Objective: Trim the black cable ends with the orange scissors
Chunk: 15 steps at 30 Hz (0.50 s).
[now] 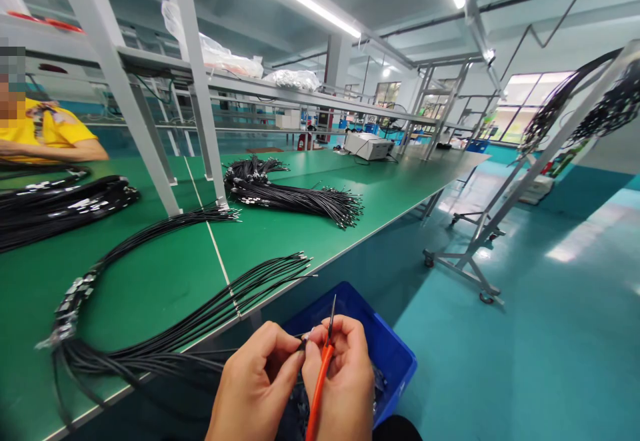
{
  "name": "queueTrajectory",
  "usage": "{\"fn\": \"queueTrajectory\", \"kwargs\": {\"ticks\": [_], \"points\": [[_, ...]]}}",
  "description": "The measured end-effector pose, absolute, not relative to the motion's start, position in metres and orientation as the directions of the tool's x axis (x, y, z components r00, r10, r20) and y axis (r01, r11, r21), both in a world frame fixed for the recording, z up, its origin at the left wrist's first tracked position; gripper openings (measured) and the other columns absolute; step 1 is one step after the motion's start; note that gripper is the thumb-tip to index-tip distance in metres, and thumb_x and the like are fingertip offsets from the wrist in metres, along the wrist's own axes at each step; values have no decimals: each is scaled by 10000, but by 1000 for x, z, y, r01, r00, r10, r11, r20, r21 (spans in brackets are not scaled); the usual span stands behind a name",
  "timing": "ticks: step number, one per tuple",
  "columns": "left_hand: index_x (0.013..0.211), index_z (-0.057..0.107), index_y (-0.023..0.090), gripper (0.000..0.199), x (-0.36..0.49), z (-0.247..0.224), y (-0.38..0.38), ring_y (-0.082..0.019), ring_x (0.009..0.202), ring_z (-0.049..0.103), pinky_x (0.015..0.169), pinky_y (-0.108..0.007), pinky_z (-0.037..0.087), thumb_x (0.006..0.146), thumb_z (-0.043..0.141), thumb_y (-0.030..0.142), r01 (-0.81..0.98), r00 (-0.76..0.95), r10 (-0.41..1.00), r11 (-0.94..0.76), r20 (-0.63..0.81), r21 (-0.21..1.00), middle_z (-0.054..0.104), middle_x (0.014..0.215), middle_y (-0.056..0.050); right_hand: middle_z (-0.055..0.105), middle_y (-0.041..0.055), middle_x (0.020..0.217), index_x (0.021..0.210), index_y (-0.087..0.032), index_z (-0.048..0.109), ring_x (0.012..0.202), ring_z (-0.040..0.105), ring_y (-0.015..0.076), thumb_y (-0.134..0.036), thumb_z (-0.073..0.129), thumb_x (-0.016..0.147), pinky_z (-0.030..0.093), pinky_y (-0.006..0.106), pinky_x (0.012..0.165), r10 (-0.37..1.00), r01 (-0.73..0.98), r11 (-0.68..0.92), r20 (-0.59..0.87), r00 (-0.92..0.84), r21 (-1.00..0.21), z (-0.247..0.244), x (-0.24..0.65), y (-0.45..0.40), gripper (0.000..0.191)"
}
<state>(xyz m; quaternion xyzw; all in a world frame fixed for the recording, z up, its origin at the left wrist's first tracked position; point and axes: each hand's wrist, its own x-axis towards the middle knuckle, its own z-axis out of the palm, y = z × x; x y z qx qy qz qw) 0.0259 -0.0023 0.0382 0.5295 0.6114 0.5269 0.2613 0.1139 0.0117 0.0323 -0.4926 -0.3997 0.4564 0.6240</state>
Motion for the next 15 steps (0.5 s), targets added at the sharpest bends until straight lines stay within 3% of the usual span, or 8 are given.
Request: {"fn": "queueTrajectory", "kwargs": {"ticks": [7,10,13,15], "points": [[552,569,211,194,25,35,-4,-126,465,488,465,-219,321,743,599,210,362,-304,913,-154,273,919,543,531,22,669,9,736,854,-240,580,666,633,179,-258,763,676,517,259,617,950,-119,138,97,295,-983,16,117,11,256],[571,581,199,155,17,34,1,-135,502,514,487,-212,360,722,614,195,266,-285,937,-124,201,956,561,552,20,668,24,719,831,-240,610,646,612,189,-255,766,678,509,276,629,958,-75,163,139,250,-984,11,123,8,219],[599,595,178,95,2,34,8,-143,552,532,535,-218,398,677,648,184,62,-199,978,-46,57,997,582,570,19,662,24,721,827,-235,630,650,593,183,-241,806,616,495,273,649,989,-32,114,110,102,-993,19,133,6,275],[602,593,166,99,-7,35,12,-124,534,503,530,-213,388,643,679,192,-81,-133,991,0,-11,997,561,546,34,649,11,709,813,-218,629,620,571,152,-264,841,565,474,242,597,992,-71,-29,-20,-128,-997,28,142,8,329]]}}
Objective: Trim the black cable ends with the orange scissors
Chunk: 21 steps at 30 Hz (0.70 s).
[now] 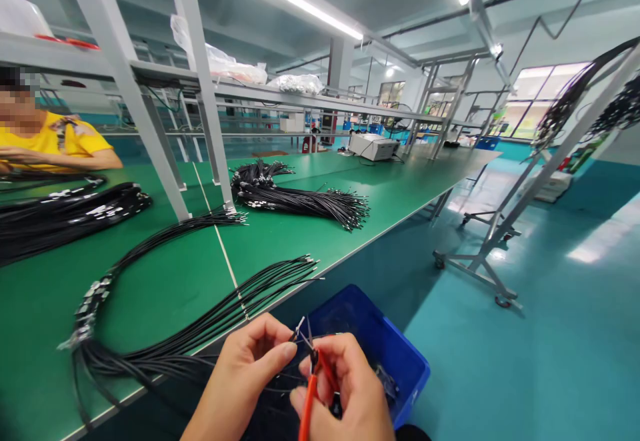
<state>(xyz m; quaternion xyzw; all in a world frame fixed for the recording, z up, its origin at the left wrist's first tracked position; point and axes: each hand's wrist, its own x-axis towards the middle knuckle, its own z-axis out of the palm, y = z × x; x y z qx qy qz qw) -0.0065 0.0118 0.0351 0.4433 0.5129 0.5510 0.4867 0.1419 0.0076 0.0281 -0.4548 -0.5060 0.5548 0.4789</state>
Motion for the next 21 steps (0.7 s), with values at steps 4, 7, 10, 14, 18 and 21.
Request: {"fn": "queueTrajectory", "kwargs": {"ticks": [4,7,10,14,18,21], "points": [[589,592,153,158,-15,37,15,-82,482,420,482,-191,320,595,734,223,-263,-101,992,42,-71,964,516,499,58,580,-13,586,812,-173,618,439,399,51,-518,791,592,318,171,429,800,-245,-397,-203,-565,-885,33,156,17,444],[594,612,144,185,-16,38,15,-84,501,441,503,-192,333,575,764,249,-327,-65,993,72,-98,942,568,525,35,601,24,598,832,-157,639,460,435,62,-547,775,601,332,176,443,677,-262,-529,-215,-704,-807,25,158,21,473],[587,617,141,193,-17,38,14,-86,518,453,522,-193,344,570,778,246,-359,-31,995,76,-93,930,593,541,25,612,27,600,814,-166,663,499,490,77,-488,796,613,379,169,483,662,-285,-582,-240,-710,-762,23,154,20,402],[598,617,144,198,-19,38,12,-88,535,471,534,-191,352,582,790,240,-384,12,996,90,-93,919,605,553,28,613,9,575,822,-176,679,488,489,66,-443,797,632,399,151,515,727,-363,-584,-268,-632,-726,31,149,13,349],[611,626,147,187,-20,38,11,-102,568,513,567,-200,385,601,790,237,-384,43,995,99,-89,918,634,582,19,631,16,560,829,-172,660,405,419,46,-507,793,602,351,159,439,743,-326,-534,-249,-622,-780,29,149,16,427],[625,639,149,165,-20,37,12,-107,582,517,581,-206,394,617,780,233,-357,33,996,89,-83,930,639,599,15,623,-2,520,783,-181,605,338,347,25,-530,790,584,265,160,366,743,-221,-478,-257,-618,-850,20,148,22,442]]}}
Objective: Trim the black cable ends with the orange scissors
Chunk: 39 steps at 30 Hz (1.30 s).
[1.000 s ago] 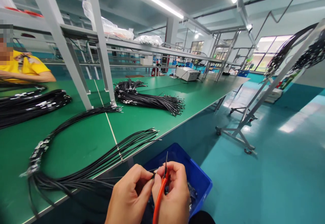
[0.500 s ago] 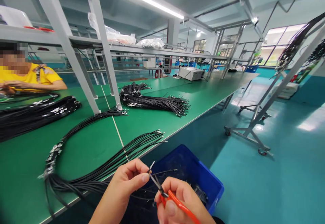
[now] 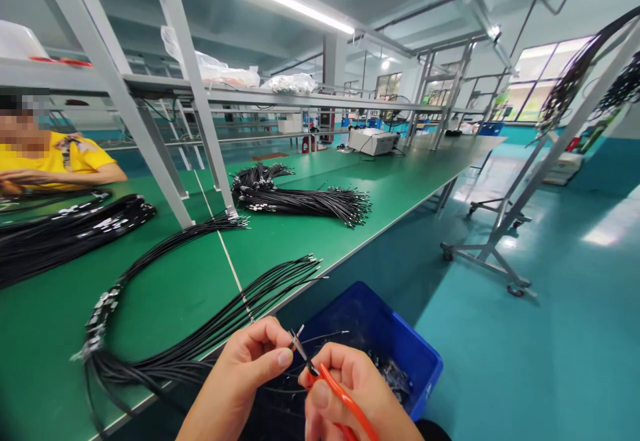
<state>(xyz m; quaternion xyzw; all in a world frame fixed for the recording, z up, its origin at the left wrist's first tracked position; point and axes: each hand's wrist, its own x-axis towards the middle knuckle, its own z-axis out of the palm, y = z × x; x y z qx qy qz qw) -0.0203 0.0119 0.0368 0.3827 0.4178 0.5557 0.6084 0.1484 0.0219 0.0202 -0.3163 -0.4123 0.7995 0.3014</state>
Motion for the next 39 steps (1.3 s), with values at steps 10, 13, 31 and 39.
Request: {"fn": "queueTrajectory", "kwargs": {"ticks": [10,13,31,39], "points": [[629,656,148,149,-22,32,14,-86,549,462,546,-182,348,626,770,242,-396,32,992,126,-124,910,620,588,11,601,-18,578,749,-191,580,486,437,79,-438,838,561,295,199,460,844,-197,-298,-162,-511,-934,25,159,19,404],[652,664,141,151,-27,29,18,-71,516,414,516,-175,311,651,750,264,-439,76,985,172,-154,882,596,576,11,625,7,623,829,-205,615,439,392,73,-542,799,571,281,218,439,882,-310,-307,-147,-448,-900,31,166,22,463],[815,631,156,156,-57,-8,56,-338,948,539,839,-468,377,785,500,79,891,-306,933,211,191,401,629,895,-139,628,26,642,769,-205,690,488,474,131,-419,802,601,423,262,462,965,-514,-223,-264,6,-828,49,155,22,294],[844,546,217,96,-54,10,60,-183,657,618,632,-267,427,795,514,141,808,-214,975,142,61,571,630,674,11,505,-68,566,781,-211,596,476,425,90,-224,790,598,360,197,427,963,-585,0,-159,220,-811,39,159,35,268]]}}
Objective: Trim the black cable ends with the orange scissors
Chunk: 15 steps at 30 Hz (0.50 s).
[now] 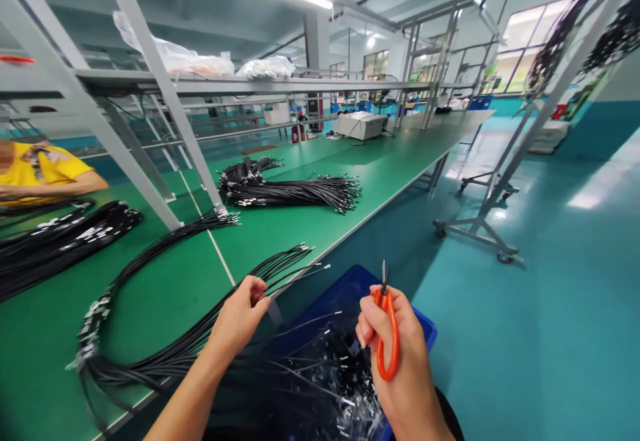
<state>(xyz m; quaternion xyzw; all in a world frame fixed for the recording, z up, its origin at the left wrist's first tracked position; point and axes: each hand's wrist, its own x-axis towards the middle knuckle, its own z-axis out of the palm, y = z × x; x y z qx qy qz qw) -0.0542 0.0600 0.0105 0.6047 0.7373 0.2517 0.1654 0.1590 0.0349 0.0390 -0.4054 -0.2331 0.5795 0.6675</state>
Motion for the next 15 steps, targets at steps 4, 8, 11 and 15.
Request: {"fn": "queueTrajectory", "kwargs": {"ticks": [4,8,11,15], "points": [[954,589,248,176,-15,39,46,-160,695,614,637,-236,424,785,577,200,714,14,994,-83,104,695,662,798,17,520,-70,585,812,-212,569,494,449,98,-200,750,648,368,209,449,955,-594,48,-137,263,-803,33,154,32,244],[767,669,226,138,9,44,28,-160,664,573,599,-234,408,807,552,165,466,79,947,-311,311,828,598,764,-10,572,-57,595,859,-216,559,519,502,116,-227,715,719,409,235,504,979,-567,-7,-120,162,-824,28,144,25,210],[710,670,203,97,7,32,23,-150,599,540,546,-227,407,782,611,227,215,7,984,-177,180,960,558,686,0,642,-38,669,890,-220,554,513,547,123,-226,743,680,429,254,517,977,-541,-18,-129,167,-841,29,135,20,282],[690,649,170,153,-1,21,21,-156,640,563,613,-241,430,752,671,308,-33,95,995,9,-6,999,617,673,-5,688,-14,715,893,-211,551,525,580,123,-193,773,616,445,257,535,971,-577,-7,-143,190,-817,34,125,18,356]]}}
